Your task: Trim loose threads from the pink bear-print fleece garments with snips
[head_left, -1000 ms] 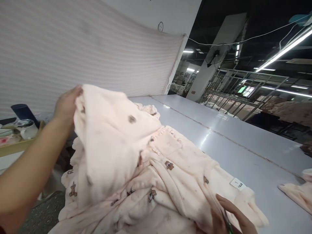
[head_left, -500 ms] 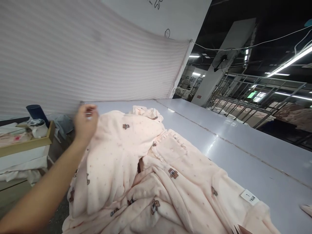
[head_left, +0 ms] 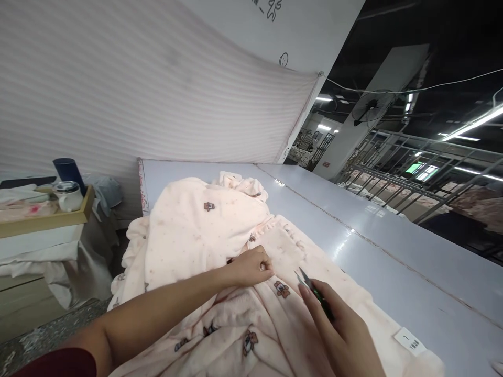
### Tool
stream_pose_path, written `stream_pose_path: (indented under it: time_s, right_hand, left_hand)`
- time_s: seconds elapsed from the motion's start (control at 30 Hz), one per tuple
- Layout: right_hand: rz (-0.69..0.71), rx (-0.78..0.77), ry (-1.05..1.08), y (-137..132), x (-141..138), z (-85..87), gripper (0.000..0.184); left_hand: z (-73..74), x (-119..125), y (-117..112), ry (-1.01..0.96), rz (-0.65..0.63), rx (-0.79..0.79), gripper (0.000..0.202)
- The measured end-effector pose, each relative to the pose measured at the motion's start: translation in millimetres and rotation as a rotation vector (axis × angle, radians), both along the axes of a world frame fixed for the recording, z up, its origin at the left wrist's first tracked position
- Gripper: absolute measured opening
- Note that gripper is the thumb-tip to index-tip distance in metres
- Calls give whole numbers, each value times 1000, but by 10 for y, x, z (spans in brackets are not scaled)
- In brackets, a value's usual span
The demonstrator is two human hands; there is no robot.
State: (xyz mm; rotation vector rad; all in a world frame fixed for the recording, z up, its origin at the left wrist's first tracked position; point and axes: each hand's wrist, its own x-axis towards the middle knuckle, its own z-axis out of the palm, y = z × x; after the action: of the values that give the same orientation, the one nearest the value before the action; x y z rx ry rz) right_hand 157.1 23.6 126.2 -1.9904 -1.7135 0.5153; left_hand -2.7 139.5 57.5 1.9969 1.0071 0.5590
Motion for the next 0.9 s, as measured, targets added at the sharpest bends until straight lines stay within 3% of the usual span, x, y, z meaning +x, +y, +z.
stream_pose_path:
  time_s: [0.07, 0.23, 0.37, 0.6, 0.77, 0.9]
  right_hand:
    - [28, -113, -95, 182, -18, -80, 41]
    - [95, -184, -258, 362, -105, -239, 35]
    - [122, -192, -328, 373, -142, -259, 34]
    - [113, -150, -342, 432, -170, -375, 36]
    - [4, -76, -166, 300, -165, -325, 35]
    - [-186, 73, 20, -82, 32, -220, 41]
  left_hand:
    - [-20, -10, 14, -54, -2, -62, 9]
    - [-150, 7, 71, -203, 46, -215, 13]
    - [-227, -6, 83, -311, 72, -289, 14]
    - [-218, -48, 72, -444, 33, -357, 20]
    - [-289, -150, 97, -472, 5, -405, 27]
    - [-360, -213, 139, -446, 31, -380, 31]
